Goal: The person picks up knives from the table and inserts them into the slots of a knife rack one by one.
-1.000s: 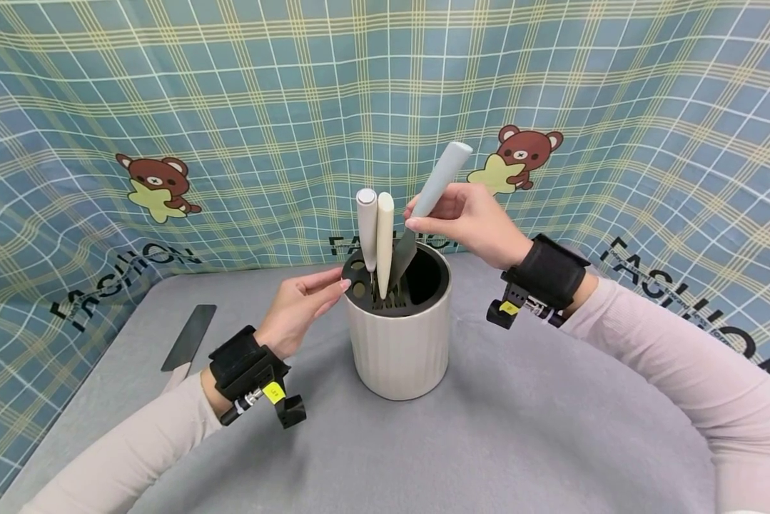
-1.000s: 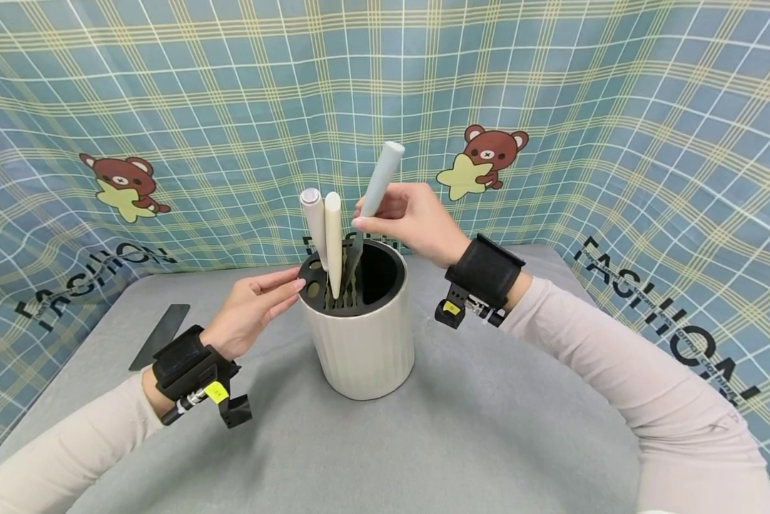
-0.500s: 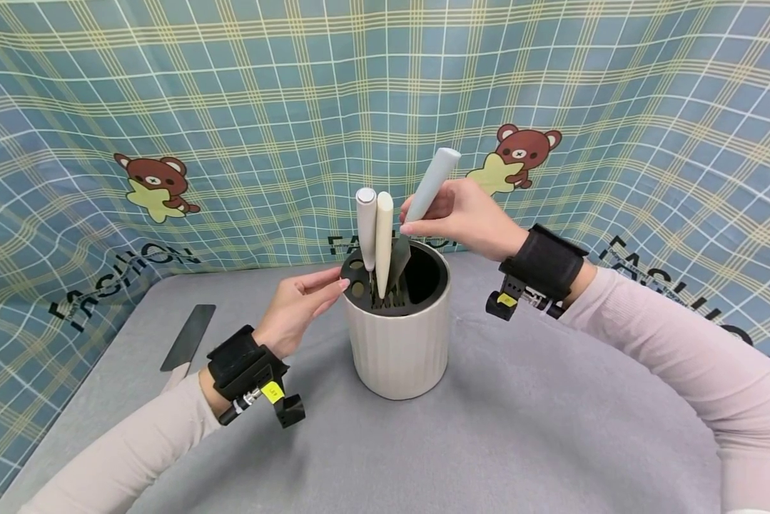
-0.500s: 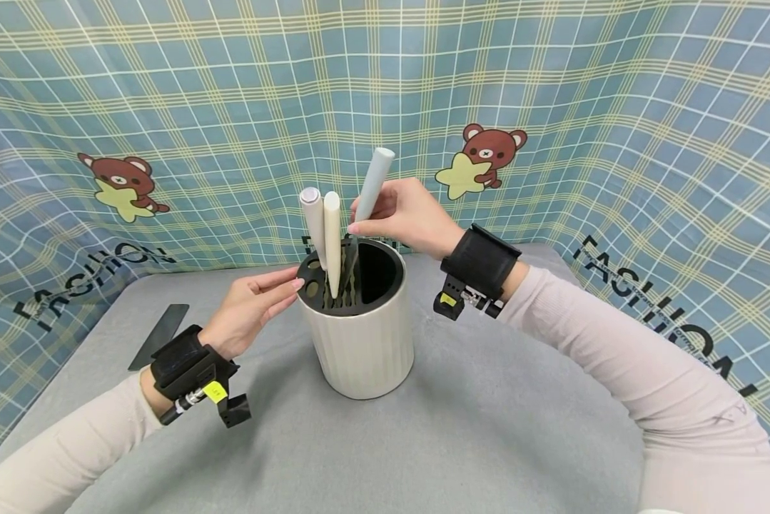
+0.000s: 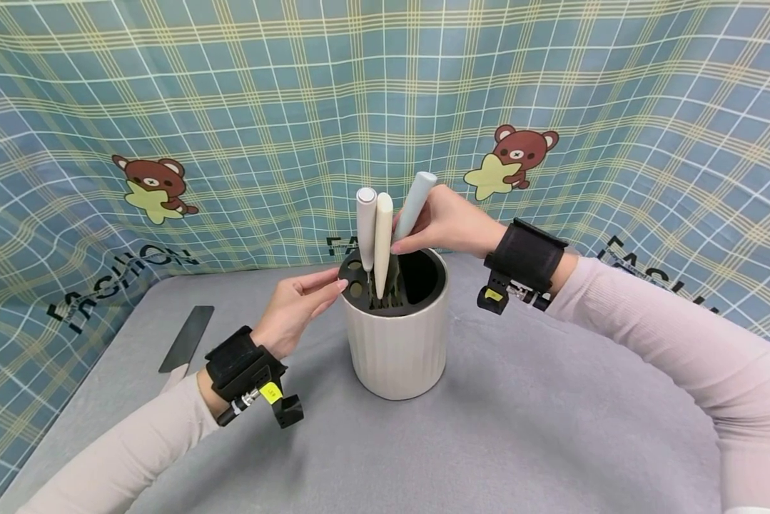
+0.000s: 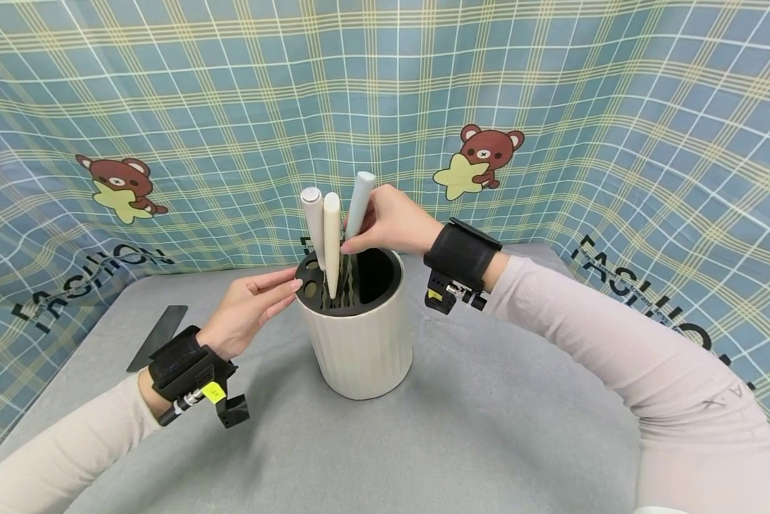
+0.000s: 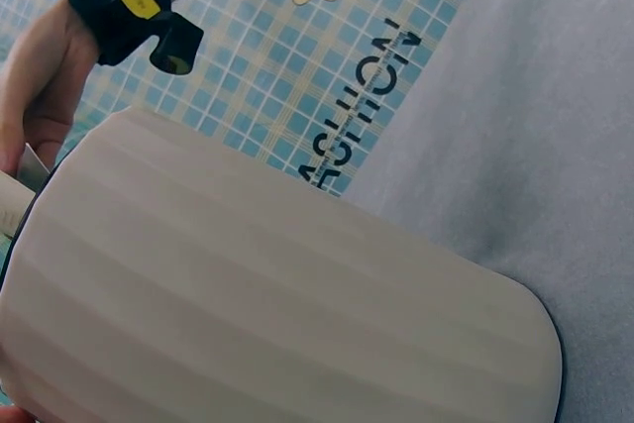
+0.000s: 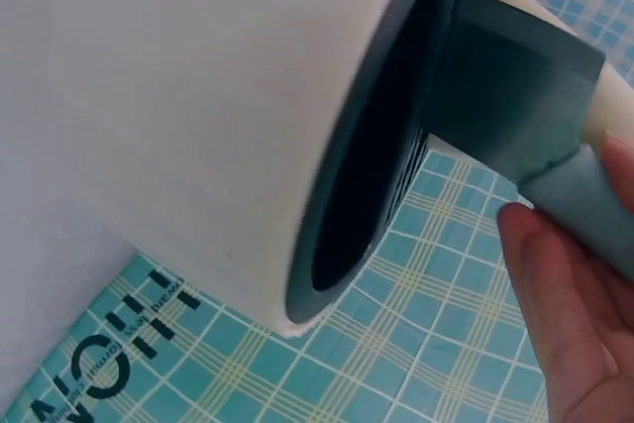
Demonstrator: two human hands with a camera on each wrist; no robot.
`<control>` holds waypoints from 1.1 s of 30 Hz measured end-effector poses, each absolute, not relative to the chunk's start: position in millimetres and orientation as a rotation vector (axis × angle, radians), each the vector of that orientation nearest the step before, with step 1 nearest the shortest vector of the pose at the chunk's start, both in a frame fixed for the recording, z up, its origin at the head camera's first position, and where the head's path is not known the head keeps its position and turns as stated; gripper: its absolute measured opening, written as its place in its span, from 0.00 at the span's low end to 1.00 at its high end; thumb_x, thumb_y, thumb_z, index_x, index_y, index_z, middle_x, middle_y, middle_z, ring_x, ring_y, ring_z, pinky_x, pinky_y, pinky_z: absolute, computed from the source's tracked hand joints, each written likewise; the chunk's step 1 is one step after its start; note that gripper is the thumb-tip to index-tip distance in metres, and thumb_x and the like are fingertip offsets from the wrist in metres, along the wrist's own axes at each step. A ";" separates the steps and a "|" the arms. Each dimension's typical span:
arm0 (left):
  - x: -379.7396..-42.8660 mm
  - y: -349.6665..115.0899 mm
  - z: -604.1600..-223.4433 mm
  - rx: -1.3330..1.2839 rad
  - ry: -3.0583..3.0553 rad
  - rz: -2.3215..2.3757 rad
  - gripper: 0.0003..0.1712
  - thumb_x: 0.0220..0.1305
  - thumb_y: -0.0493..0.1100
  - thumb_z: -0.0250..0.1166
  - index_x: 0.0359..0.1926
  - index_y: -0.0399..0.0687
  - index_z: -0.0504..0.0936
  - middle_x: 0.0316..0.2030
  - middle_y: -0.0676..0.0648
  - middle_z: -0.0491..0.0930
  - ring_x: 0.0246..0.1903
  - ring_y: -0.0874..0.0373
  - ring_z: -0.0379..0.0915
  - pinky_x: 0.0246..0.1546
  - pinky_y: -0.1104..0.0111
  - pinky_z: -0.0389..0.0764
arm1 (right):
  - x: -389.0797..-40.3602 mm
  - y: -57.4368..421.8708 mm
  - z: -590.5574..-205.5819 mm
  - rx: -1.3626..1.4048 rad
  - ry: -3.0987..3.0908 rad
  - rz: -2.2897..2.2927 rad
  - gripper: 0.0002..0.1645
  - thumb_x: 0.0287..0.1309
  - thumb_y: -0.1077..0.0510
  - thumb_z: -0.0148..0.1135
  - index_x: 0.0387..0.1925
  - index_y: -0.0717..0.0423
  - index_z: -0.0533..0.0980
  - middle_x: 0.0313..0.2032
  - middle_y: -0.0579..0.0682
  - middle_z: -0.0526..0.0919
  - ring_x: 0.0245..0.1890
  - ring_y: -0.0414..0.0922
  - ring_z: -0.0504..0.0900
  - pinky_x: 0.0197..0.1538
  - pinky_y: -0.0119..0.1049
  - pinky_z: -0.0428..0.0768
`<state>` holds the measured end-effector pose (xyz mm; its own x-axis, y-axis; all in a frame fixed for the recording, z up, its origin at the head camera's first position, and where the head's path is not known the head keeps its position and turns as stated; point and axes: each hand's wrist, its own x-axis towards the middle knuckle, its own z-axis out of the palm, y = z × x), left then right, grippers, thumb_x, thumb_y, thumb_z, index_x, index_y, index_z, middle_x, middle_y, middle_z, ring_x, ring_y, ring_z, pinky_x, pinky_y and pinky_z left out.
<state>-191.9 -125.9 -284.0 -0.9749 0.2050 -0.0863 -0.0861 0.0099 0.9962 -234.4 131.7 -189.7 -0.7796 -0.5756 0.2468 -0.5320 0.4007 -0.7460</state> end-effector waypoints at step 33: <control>-191.9 -127.2 -283.7 0.158 2.075 2.063 0.30 0.69 0.39 0.60 0.69 0.37 0.65 0.70 0.42 0.63 0.67 0.52 0.63 0.68 0.69 0.70 | -244.4 113.1 -188.7 -1.081 2.589 -0.965 0.25 0.38 0.64 0.78 0.43 0.63 0.80 0.37 0.55 0.86 0.38 0.46 0.82 0.45 0.37 0.83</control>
<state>-191.9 -127.2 -283.7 -0.9720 0.2232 -0.0735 -0.0722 0.0138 0.9973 -244.4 113.1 -188.7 -0.7213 -0.6875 0.0838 -0.5746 0.5265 -0.6266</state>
